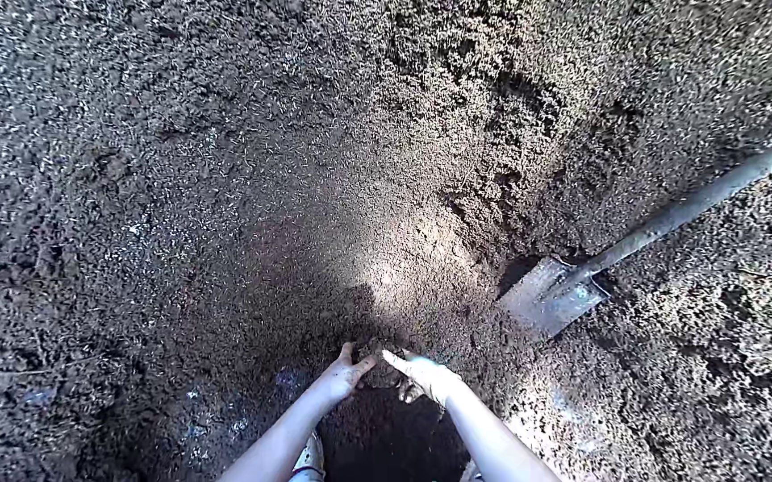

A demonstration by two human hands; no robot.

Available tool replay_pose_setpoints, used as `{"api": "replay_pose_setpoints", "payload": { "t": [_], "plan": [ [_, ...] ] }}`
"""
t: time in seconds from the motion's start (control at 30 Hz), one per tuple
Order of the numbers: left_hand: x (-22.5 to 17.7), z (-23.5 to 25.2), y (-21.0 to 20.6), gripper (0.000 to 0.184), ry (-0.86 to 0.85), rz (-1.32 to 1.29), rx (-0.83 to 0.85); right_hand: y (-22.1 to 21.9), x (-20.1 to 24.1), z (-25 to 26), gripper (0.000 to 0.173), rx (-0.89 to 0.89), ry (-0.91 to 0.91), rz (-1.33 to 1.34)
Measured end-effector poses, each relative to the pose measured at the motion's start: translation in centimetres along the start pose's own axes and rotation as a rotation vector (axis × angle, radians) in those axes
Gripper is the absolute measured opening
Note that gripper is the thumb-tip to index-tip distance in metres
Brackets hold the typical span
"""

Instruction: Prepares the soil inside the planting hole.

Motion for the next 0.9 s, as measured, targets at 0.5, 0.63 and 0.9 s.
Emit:
{"api": "replay_pose_setpoints", "payload": {
  "t": [0.5, 0.63, 0.9],
  "plan": [
    [0.3, -0.4, 0.2, 0.055, -0.034, -0.075, -0.027, 1.3, -1.9, -0.6, 0.078, 0.182, 0.107, 0.03],
    [-0.1, -0.1, -0.2, 0.066, 0.019, 0.018, -0.037, -0.4, -0.9, 0.0, 0.08, 0.07, 0.119, -0.048],
    [-0.1, 0.4, -1.1, 0.063, -0.024, 0.086, -0.271, -0.9, 1.9, -1.2, 0.074, -0.045, 0.207, -0.534]
  ]
}}
Point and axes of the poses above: each hand's wrist, its own z-axis towards the middle knuckle, its own y-axis out of the back of the hand, x = y × z, the point moved 4 cm from there along z, towards the middle knuckle, and after that the axes turned 12 degrees about y, right-handed, at the moved point
